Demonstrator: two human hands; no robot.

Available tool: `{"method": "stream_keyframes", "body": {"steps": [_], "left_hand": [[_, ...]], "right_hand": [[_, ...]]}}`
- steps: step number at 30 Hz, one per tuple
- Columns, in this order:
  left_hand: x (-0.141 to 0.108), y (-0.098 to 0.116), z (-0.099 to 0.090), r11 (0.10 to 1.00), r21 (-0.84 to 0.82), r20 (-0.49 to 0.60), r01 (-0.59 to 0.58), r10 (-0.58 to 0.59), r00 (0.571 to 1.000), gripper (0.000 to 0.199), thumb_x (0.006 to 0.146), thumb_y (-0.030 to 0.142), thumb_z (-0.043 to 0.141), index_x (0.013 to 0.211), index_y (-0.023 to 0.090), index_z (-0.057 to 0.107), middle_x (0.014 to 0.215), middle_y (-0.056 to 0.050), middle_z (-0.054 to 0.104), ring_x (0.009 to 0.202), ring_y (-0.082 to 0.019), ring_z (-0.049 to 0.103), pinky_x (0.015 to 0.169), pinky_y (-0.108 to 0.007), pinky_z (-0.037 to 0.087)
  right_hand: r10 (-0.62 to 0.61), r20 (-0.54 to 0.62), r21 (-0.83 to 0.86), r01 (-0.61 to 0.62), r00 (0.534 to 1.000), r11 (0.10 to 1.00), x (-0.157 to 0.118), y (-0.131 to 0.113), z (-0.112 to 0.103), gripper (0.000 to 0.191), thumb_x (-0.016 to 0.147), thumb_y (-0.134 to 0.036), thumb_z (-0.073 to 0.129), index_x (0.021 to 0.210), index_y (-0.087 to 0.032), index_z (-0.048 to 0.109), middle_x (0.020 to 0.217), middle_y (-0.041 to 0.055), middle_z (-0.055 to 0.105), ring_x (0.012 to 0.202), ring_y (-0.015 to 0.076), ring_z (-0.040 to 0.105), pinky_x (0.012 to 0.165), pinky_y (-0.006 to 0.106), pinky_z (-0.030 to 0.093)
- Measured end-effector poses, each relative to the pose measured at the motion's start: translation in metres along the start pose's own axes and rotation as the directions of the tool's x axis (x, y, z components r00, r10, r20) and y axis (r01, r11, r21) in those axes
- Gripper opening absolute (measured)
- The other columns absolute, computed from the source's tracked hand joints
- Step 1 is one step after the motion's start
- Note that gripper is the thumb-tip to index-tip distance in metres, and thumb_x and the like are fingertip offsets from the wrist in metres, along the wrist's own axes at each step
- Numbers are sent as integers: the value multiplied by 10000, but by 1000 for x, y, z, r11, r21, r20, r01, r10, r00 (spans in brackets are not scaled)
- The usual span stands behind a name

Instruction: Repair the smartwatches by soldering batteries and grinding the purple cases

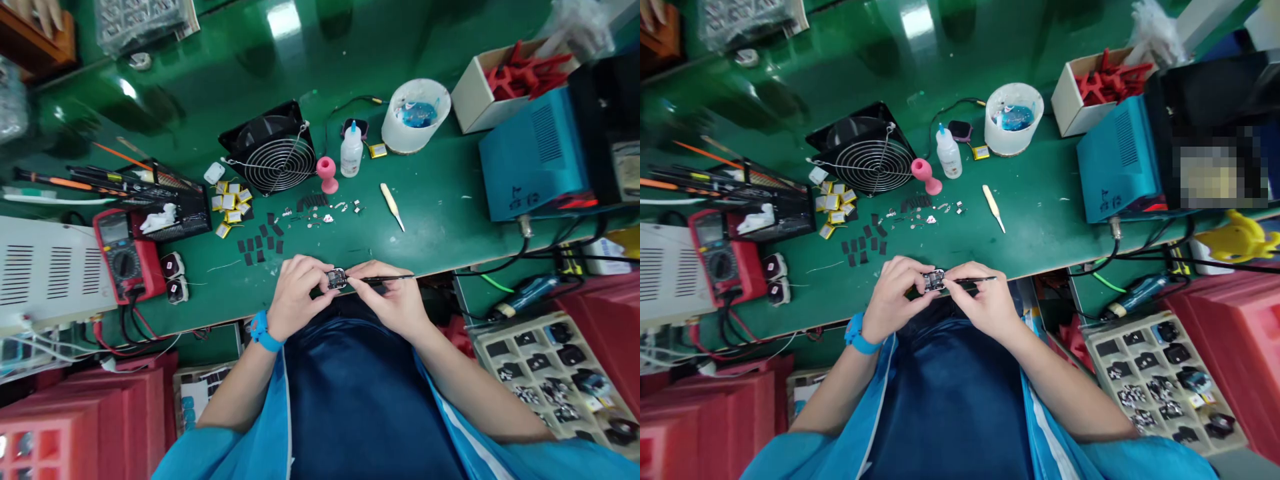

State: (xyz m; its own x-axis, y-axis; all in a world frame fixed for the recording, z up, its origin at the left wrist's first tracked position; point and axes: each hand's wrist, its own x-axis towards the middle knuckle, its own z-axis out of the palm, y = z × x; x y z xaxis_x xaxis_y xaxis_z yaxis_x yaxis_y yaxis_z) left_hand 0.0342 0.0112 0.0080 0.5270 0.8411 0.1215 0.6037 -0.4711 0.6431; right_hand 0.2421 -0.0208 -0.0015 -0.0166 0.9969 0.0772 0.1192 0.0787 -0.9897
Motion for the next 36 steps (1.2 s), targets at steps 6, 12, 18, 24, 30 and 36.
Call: {"method": "stream_keyframes", "body": {"steps": [6, 12, 18, 24, 30, 36], "left_hand": [[1, 0, -1, 1000, -3, -20, -29, 29, 999, 299, 889, 185, 786, 728, 205, 534, 1050, -21, 748, 967, -194, 598, 843, -354, 401], [1, 1, -1, 1000, 14, -15, -20, 21, 1000, 285, 888, 192, 782, 719, 203, 553, 1036, -24, 745, 958, -198, 598, 841, -355, 403], [-1, 1, -1, 1000, -5, -31, -19, 19, 999, 276, 868, 154, 790, 739, 204, 552, 1057, -31, 754, 985, -207, 615, 855, -361, 412], [-5, -1, 0, 987, -157, -131, 16, -36, 991, 195, 868, 169, 798, 832, 215, 611, 1063, -47, 769, 986, -214, 677, 873, -376, 469], [-10, 1, 1, 611, -783, -225, 113, -448, 866, 315, 784, 316, 907, 860, 207, 621, 1028, -50, 775, 973, -205, 756, 885, -333, 589], [-15, 21, -1, -140, -974, 227, 178, -567, 792, 429, 754, 424, 945, 975, 207, 648, 993, -38, 799, 839, -165, 782, 743, -256, 639]], "right_hand": [[-7, 4, -14, 7, 1000, 1000, -1, 2, -2, 53, 927, -235, 715, 910, -217, 763, 927, 63, 821, 857, 202, 791, 800, 341, 628], [6, -6, -2, -6, 1000, 1000, -2, 1, -2, 55, 914, -244, 731, 907, -219, 779, 919, 56, 825, 856, 197, 792, 802, 333, 628], [221, -118, 265, -183, 968, 947, 12, -3, -12, 160, 815, -373, 853, 840, -230, 786, 805, 20, 818, 742, 185, 794, 730, 305, 649], [305, -95, 214, -280, 948, 936, 29, -5, -35, 472, 843, -671, 735, 785, -208, 666, 549, -14, 679, 496, 152, 657, 529, 262, 531], [152, 184, -660, 8, 971, 752, 35, -17, -42, 434, 1045, -486, 476, 703, -222, 519, 615, 27, 652, 552, 178, 602, 546, 290, 297], [25, 120, -905, 99, 992, 414, 34, -19, -39, 286, 998, -449, 626, 904, -180, 649, 825, 81, 743, 660, 216, 676, 542, 309, 272]]}}
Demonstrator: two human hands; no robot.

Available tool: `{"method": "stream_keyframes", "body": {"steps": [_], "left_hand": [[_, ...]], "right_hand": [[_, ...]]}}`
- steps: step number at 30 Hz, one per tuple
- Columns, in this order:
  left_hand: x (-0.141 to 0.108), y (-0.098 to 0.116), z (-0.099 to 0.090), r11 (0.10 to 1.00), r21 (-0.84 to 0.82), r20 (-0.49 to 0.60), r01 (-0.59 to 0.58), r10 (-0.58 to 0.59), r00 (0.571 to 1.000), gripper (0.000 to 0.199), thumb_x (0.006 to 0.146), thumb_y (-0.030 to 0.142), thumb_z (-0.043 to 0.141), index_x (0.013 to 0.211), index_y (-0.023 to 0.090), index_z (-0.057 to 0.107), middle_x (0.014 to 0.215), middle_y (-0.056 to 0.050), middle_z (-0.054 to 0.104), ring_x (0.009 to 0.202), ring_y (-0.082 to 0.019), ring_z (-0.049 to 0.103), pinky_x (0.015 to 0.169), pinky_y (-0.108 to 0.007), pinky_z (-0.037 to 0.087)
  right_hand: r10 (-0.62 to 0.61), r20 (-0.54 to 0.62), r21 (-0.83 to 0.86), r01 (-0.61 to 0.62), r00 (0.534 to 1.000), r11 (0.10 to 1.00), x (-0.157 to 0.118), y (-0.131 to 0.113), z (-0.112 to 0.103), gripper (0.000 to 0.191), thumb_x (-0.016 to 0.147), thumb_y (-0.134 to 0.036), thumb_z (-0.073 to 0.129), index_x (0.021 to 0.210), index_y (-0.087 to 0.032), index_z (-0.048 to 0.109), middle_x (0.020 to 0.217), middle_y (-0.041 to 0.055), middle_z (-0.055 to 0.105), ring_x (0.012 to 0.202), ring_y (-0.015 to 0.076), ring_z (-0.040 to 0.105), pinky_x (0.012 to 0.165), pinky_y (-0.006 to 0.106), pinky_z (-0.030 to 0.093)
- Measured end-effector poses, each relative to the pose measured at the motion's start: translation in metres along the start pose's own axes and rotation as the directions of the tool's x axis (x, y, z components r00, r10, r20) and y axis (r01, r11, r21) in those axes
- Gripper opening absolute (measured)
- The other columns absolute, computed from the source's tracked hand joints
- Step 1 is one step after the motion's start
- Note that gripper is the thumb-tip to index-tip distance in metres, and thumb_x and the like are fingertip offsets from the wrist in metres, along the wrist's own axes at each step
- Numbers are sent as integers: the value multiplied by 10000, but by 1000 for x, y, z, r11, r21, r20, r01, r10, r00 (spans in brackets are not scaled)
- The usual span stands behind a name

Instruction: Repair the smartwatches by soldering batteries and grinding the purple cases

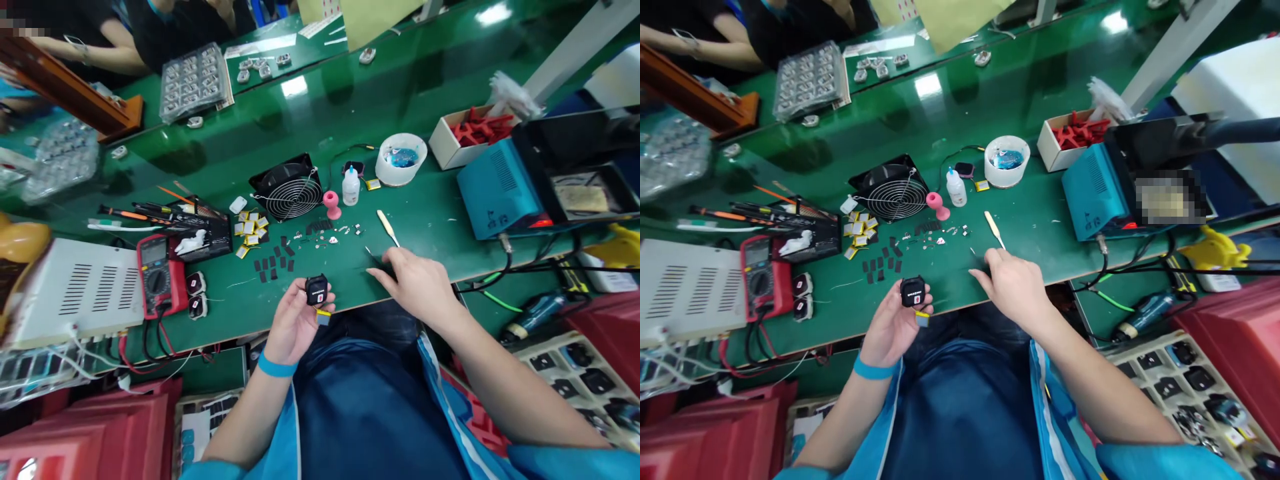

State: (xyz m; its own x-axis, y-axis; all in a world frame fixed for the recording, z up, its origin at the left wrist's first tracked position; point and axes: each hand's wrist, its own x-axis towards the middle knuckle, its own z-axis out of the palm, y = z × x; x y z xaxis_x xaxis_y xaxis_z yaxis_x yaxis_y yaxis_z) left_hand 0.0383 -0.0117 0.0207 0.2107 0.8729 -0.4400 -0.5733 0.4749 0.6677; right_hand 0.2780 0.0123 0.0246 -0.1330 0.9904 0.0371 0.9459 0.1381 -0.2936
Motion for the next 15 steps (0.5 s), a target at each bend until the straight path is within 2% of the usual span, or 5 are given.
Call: {"method": "stream_keyframes", "body": {"steps": [3, 5, 6, 10, 15], "left_hand": [[-8, -6, 4, 982, -131, 21, 139, -137, 990, 418, 781, 398, 933, 1031, 193, 669, 1026, -47, 798, 863, -163, 785, 792, -281, 660], [-13, -12, 5, 961, -181, 52, 209, -203, 978, 413, 796, 390, 923, 1055, 189, 671, 1037, -48, 796, 880, -166, 786, 829, -312, 669], [-15, -15, 6, 952, -197, 71, 236, -227, 971, 408, 802, 384, 920, 1059, 189, 671, 1027, -41, 795, 886, -164, 785, 846, -323, 671], [-22, -27, 8, 928, -213, 144, 305, -279, 949, 353, 840, 370, 891, 1051, 195, 668, 923, 7, 769, 882, -141, 771, 876, -334, 673], [-29, -36, 8, 912, -198, 184, 359, -326, 927, 370, 838, 427, 883, 1028, 191, 670, 903, 4, 758, 854, -147, 770, 823, -314, 681]], "right_hand": [[-114, -173, 238, 154, 978, 959, -7, -6, -2, 256, 1022, -404, 594, 967, -168, 677, 816, 58, 707, 690, 188, 669, 591, 293, 414], [-180, -168, 484, 240, 969, 842, -12, -15, -4, 215, 1030, -357, 586, 1016, -171, 693, 821, 36, 699, 698, 154, 663, 641, 269, 491], [-195, -135, 600, 237, 972, 764, -15, -20, -4, 195, 1020, -342, 602, 1051, -176, 699, 847, 32, 709, 706, 142, 665, 656, 257, 518], [-150, 77, 869, 8, 986, 494, -20, -37, 0, 231, 936, -325, 685, 1128, -199, 711, 933, 36, 755, 712, 135, 679, 638, 257, 559], [-161, 300, 945, -270, 940, 184, -22, -37, 10, 206, 850, -379, 767, 955, -203, 740, 800, 4, 747, 670, 131, 678, 646, 265, 572]]}}
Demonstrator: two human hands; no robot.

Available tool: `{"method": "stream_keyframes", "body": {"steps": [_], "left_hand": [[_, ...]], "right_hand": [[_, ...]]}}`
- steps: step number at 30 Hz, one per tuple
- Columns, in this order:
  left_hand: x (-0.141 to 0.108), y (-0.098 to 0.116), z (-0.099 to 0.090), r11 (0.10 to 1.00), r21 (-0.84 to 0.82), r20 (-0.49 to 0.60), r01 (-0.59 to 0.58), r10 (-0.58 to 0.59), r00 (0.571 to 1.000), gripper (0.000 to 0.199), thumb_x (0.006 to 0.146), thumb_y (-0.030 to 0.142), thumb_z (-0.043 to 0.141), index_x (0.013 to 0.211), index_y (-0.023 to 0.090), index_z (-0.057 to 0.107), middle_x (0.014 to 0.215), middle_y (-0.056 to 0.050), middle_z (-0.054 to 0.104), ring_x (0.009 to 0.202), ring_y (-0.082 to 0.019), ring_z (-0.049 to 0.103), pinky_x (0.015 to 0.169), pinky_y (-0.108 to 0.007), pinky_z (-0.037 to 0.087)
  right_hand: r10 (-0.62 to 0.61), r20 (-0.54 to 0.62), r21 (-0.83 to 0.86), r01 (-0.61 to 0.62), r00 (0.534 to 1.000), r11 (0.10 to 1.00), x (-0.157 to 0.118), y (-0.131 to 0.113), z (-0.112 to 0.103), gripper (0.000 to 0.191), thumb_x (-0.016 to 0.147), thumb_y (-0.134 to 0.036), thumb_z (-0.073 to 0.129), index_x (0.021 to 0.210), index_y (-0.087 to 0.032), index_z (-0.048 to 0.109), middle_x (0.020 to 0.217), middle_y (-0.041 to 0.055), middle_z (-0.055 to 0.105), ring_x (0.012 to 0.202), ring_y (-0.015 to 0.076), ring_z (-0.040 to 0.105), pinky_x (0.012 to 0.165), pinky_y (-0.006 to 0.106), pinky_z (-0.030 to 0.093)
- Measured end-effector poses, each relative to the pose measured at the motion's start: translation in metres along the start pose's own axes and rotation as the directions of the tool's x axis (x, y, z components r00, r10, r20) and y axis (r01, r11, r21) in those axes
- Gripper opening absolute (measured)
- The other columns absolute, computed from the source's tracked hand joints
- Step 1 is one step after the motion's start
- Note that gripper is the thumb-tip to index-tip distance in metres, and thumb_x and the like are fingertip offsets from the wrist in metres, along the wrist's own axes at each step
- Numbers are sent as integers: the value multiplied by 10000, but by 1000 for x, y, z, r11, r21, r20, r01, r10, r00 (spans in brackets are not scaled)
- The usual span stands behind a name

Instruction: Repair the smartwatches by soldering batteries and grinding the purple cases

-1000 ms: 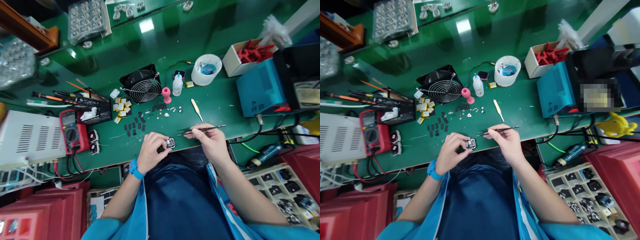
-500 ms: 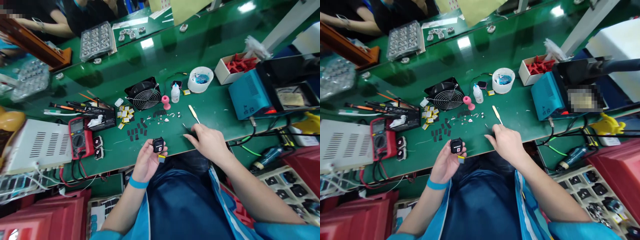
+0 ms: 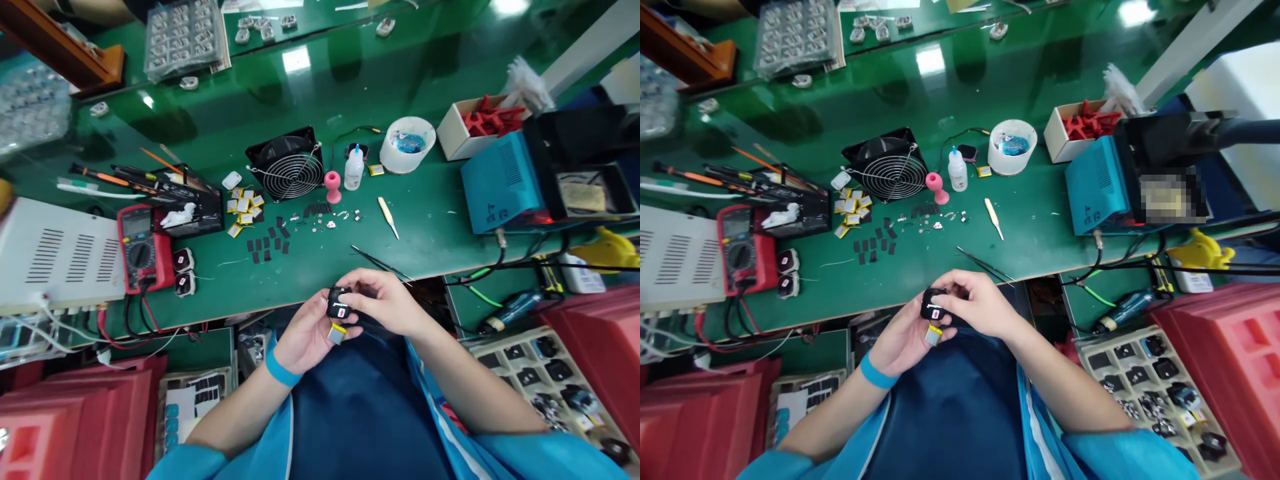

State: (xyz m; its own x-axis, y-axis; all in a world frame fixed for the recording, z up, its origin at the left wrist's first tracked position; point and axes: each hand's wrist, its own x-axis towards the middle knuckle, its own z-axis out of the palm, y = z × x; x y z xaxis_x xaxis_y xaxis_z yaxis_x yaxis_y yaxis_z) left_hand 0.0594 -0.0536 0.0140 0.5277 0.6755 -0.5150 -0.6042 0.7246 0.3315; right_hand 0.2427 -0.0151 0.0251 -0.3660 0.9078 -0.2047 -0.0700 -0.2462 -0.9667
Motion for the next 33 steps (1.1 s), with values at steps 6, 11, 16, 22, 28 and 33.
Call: {"method": "stream_keyframes", "body": {"steps": [6, 11, 16, 22, 28, 33], "left_hand": [[-3, 11, -7, 986, 164, -4, -22, 23, 1000, 382, 784, 381, 928, 1012, 185, 692, 883, -11, 742, 769, -145, 756, 659, -224, 649], [-5, 42, -12, 840, 519, 81, -160, 138, 987, 399, 721, 360, 961, 941, 152, 700, 891, -49, 744, 680, -137, 708, 538, -201, 590], [-5, 66, -16, 284, 881, 288, -378, 312, 906, 187, 852, 276, 833, 936, 167, 705, 1088, -100, 766, 854, -175, 738, 723, -287, 639], [4, 84, -38, -593, 658, 700, -464, 254, 667, 75, 997, 175, 638, 1028, 208, 698, 1212, -91, 770, 1098, -206, 741, 950, -362, 594], [3, 83, -45, -486, 746, 636, -455, 318, 703, 71, 962, 201, 710, 912, 209, 660, 1307, -112, 744, 1294, -263, 669, 1090, -490, 539], [3, 79, -46, -484, 743, 650, -462, 358, 670, 84, 940, 179, 741, 995, 215, 689, 1274, -97, 761, 1262, -248, 690, 1096, -462, 541]], "right_hand": [[-167, 21, -53, 168, 986, 984, -7, 1, -9, 157, 892, -369, 789, 960, -227, 785, 814, 11, 751, 698, 125, 666, 657, 254, 562], [-380, 137, -263, 403, 915, 876, -11, 1, -7, 143, 962, -195, 702, 1062, -257, 783, 1015, 46, 792, 948, 156, 747, 847, 288, 609], [-489, 114, -574, 459, 865, 678, -7, 9, -5, 229, 989, -173, 644, 1169, -279, 739, 1127, 65, 762, 1027, 184, 734, 893, 335, 614], [-516, -23, -941, 156, 856, 300, -3, 14, -48, 189, 960, -357, 697, 1090, -222, 678, 1021, 106, 697, 969, 281, 653, 852, 442, 559], [-356, -30, -969, 60, 934, 239, -4, 7, -78, 243, 1003, -423, 605, 854, -232, 627, 825, 63, 633, 778, 246, 602, 707, 378, 477], [-282, -232, -850, -53, 931, 524, 0, -4, -56, 201, 964, -396, 686, 836, -247, 644, 657, -16, 623, 555, 161, 573, 559, 314, 429]]}}
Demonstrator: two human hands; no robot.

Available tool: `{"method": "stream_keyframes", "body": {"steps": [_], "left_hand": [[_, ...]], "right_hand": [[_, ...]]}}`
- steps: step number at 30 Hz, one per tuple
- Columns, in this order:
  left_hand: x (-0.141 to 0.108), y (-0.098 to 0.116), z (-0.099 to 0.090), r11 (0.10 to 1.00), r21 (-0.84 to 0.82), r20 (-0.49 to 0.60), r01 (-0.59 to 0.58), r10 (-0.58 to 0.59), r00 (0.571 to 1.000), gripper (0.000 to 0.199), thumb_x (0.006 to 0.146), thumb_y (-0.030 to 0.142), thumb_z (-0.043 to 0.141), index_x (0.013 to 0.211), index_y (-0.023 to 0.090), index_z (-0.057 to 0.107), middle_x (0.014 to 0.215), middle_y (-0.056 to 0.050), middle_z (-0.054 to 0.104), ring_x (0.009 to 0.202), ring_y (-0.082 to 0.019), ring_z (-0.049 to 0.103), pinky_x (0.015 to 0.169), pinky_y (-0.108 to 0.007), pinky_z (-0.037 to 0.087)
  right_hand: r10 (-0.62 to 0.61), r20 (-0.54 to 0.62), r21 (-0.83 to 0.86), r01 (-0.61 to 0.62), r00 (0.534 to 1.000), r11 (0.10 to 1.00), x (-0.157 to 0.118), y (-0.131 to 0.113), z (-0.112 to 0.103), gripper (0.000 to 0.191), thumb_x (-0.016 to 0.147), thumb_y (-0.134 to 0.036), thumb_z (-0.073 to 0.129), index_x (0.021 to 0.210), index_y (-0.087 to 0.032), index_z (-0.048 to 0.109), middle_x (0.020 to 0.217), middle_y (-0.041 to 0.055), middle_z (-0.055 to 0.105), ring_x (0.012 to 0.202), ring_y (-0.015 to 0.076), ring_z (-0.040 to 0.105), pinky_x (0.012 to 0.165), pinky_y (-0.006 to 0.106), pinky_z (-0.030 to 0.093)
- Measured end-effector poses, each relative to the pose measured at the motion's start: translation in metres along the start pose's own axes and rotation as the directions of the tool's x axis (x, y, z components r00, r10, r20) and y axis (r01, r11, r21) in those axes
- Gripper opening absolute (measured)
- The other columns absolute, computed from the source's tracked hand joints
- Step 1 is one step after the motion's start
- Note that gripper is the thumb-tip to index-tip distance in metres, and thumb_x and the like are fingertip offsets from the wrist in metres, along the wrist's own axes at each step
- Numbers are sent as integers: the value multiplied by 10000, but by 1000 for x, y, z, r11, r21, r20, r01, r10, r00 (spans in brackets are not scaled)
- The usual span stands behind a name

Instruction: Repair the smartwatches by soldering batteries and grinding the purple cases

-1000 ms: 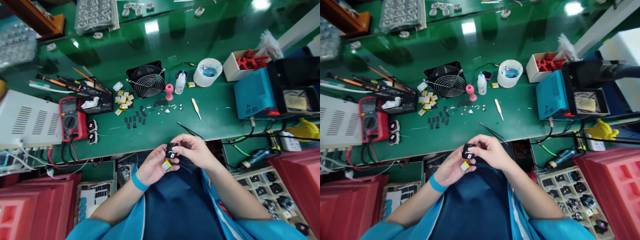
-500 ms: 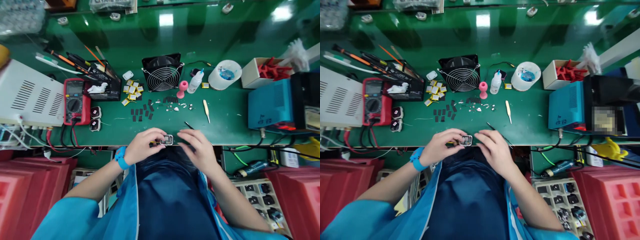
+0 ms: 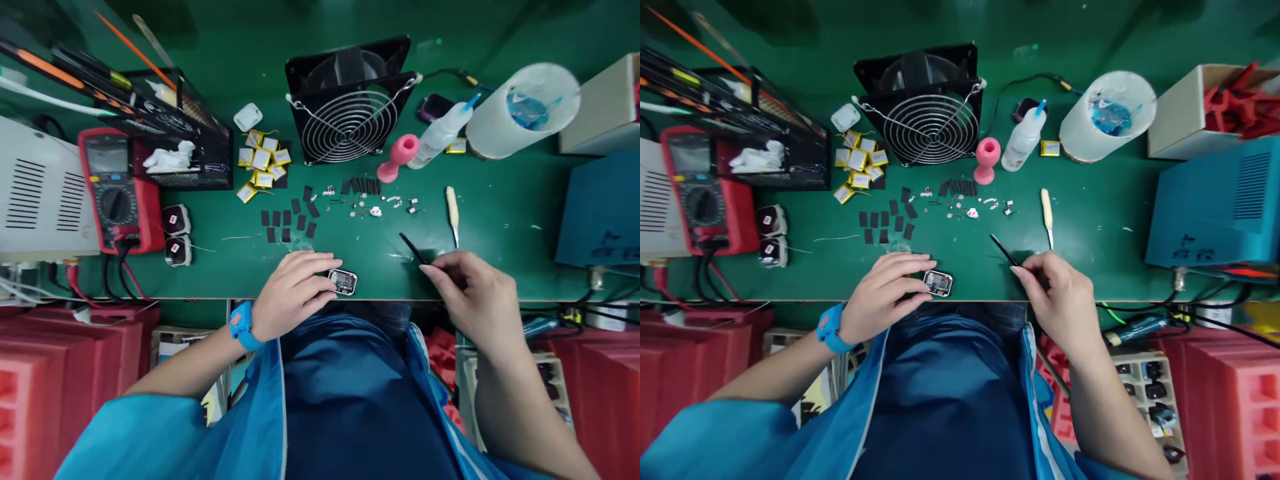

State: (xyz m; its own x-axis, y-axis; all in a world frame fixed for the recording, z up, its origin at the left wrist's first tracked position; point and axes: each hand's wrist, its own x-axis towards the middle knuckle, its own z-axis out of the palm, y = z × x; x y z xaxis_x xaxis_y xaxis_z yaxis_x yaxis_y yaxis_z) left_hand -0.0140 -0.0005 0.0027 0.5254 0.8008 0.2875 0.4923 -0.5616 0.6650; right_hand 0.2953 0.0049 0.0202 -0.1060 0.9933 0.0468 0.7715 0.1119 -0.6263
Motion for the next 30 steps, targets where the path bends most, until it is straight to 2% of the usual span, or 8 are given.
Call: {"method": "stream_keyframes", "body": {"steps": [2, 4, 6, 9, 12, 15, 20, 30], "left_hand": [[0, 0, 0, 1000, 14, 12, 2, -2, 1000, 68, 944, 179, 735, 984, 219, 698, 1268, -87, 765, 1247, -240, 698, 1113, -459, 528], [-1, 0, 0, 1000, 13, 30, 16, -16, 999, 57, 950, 182, 727, 973, 230, 706, 1267, -69, 768, 1242, -234, 699, 1126, -462, 517], [-1, 0, 0, 1000, 9, 42, 26, -26, 999, 59, 949, 186, 728, 973, 237, 711, 1271, -59, 768, 1244, -231, 696, 1131, -461, 510], [-1, 1, -1, 999, 11, 53, 33, -33, 998, 66, 943, 185, 737, 975, 238, 714, 1265, -53, 770, 1237, -225, 695, 1125, -449, 507], [1, 1, -2, 999, 16, 59, 33, -34, 998, 59, 946, 189, 736, 968, 240, 717, 1247, -46, 776, 1223, -222, 700, 1099, -438, 519], [4, 1, -3, 999, 33, 58, 18, -20, 998, 39, 962, 198, 721, 946, 231, 709, 1221, -47, 784, 1198, -223, 711, 1064, -429, 530], [5, 1, -3, 999, 48, 63, 10, -13, 998, 58, 988, 200, 688, 937, 228, 696, 1212, -46, 786, 1188, -223, 716, 1036, -424, 536], [5, 0, -4, 999, 54, 75, 7, -11, 997, 43, 985, 195, 690, 958, 227, 701, 1213, -39, 782, 1194, -218, 704, 1051, -412, 518]], "right_hand": [[112, -55, 186, -100, 992, 978, -3, -12, 5, 146, 928, -384, 746, 912, -260, 671, 667, -32, 652, 518, 149, 581, 532, 306, 454], [165, -82, 368, -124, 983, 921, -5, -20, 8, 132, 908, -326, 777, 998, -278, 694, 792, -11, 718, 583, 161, 651, 551, 311, 518], [112, -71, 453, -68, 991, 889, -6, -21, 9, 157, 892, -235, 789, 1025, -291, 727, 894, 10, 752, 694, 181, 713, 618, 330, 581], [-17, -44, 433, 34, 999, 901, -6, -16, 9, 207, 850, -117, 807, 964, -288, 782, 893, 12, 781, 802, 197, 749, 718, 344, 619], [12, -4, 529, -9, 1000, 849, -10, -14, 12, 263, 863, -58, 772, 994, -285, 793, 932, 11, 810, 863, 201, 776, 762, 345, 648], [-17, 134, 670, -78, 991, 738, -15, -23, 21, 312, 905, -48, 721, 1088, -293, 784, 1003, 14, 823, 938, 200, 790, 811, 345, 670], [-201, 176, 681, 28, 964, 732, -12, -42, 39, 327, 880, -30, 748, 1120, -247, 791, 1060, 61, 820, 923, 190, 794, 801, 312, 664], [-266, 188, 636, 89, 945, 766, -11, -40, 39, 279, 899, -37, 730, 1102, -222, 774, 1087, 71, 805, 953, 174, 781, 833, 292, 652]]}}
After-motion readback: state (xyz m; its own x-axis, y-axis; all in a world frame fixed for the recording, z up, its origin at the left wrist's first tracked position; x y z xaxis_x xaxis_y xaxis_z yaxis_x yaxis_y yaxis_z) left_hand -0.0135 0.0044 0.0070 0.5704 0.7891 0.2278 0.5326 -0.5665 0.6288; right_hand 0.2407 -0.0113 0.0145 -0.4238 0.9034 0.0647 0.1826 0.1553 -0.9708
